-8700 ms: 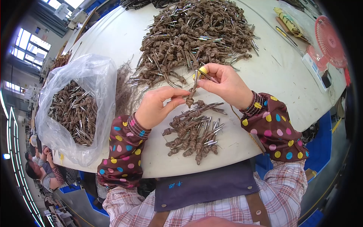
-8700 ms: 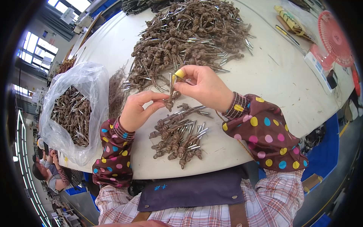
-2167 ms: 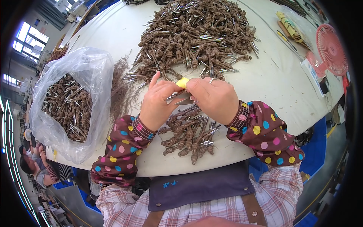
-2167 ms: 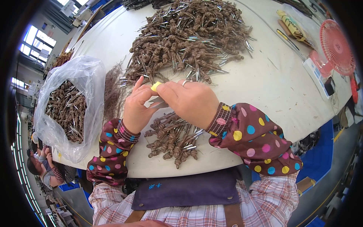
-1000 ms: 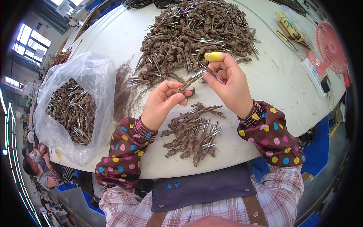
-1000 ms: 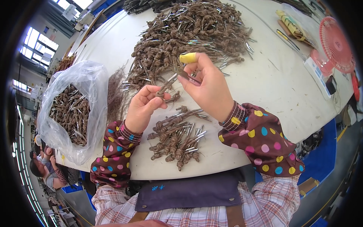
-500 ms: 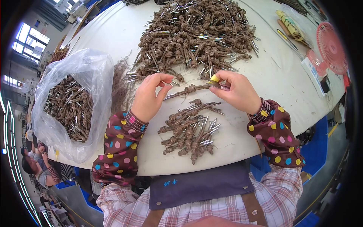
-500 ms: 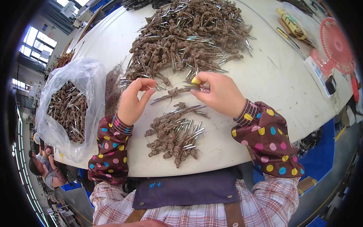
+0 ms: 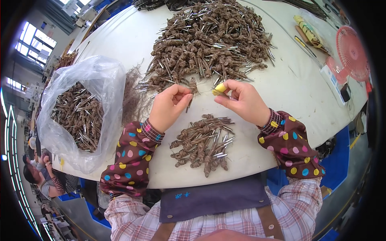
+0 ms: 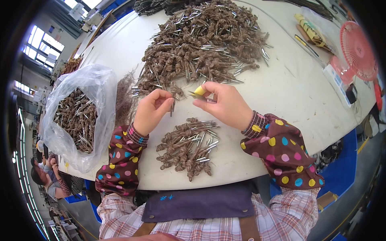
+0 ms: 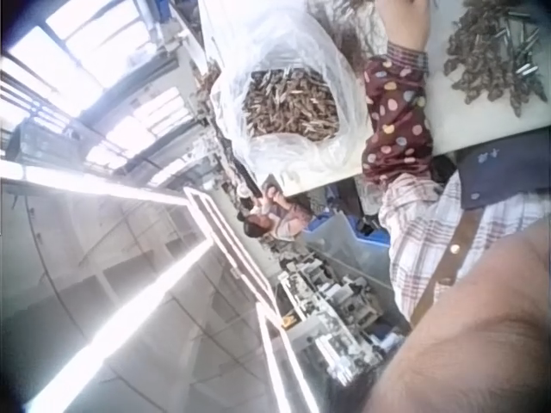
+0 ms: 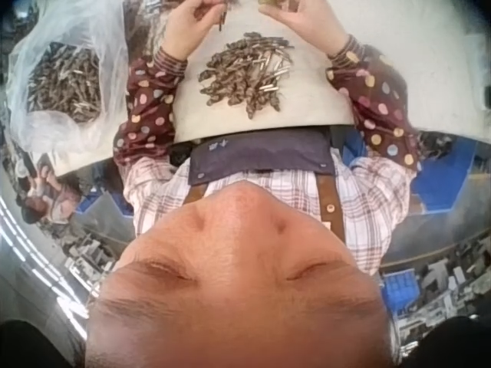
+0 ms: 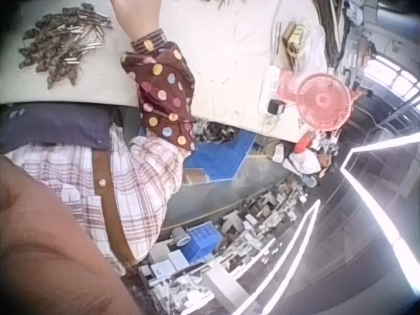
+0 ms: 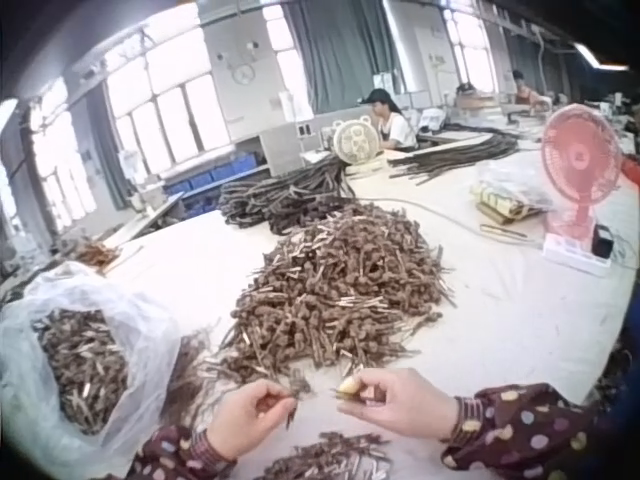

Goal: Assembling leather or fiber tassels onto metal keychain hardware using a small nipper or pliers.

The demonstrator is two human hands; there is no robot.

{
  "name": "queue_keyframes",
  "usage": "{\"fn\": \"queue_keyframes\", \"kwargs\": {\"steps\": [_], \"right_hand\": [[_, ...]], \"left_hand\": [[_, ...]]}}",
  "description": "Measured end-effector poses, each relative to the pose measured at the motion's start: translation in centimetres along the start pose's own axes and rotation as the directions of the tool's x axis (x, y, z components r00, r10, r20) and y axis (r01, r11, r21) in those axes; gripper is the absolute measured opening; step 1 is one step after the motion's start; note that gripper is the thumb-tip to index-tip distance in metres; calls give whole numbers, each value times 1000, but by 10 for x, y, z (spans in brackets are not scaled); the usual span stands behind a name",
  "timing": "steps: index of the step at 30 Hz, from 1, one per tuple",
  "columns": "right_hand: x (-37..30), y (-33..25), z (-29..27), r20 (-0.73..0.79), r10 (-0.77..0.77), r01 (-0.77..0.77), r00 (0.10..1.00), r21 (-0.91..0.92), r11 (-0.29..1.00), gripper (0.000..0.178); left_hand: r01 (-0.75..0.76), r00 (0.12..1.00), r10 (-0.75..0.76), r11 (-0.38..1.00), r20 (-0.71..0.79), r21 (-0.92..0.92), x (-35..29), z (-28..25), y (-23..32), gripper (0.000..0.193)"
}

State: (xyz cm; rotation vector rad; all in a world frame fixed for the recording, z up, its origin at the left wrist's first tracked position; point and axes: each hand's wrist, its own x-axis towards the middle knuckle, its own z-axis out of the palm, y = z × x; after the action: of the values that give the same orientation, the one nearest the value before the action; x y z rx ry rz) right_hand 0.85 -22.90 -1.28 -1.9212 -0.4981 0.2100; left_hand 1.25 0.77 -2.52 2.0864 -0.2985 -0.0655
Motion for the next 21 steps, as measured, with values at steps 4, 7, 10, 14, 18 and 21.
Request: {"fn": "queue_keyframes", "kwargs": {"steps": [4,7,10,14,18,21], "right_hand": [[19,0,21,-125,-43,72,991,244,967,25],[16,-20,35,-155,-47,95,987,322,942,28],[16,-12,36,-154,-77,118,985,274,954,27],[14,-1,25,-167,-50,91,985,250,964,24],[6,-2,13,-186,-72,87,980,76,993,21],[8,-5,17,-201,-162,166,966,3,986,17]], "left_hand": [[50,998,-35,911,44,-408,-8,8,16,10],[85,996,-71,696,49,-713,-11,10,21,14],[197,980,-135,656,144,-728,-12,7,20,16],[-18,998,-13,860,-57,-511,-10,-1,23,21],[-383,832,465,876,-303,293,-4,-15,35,33],[-414,783,581,753,-222,512,-8,-18,41,32]]}}
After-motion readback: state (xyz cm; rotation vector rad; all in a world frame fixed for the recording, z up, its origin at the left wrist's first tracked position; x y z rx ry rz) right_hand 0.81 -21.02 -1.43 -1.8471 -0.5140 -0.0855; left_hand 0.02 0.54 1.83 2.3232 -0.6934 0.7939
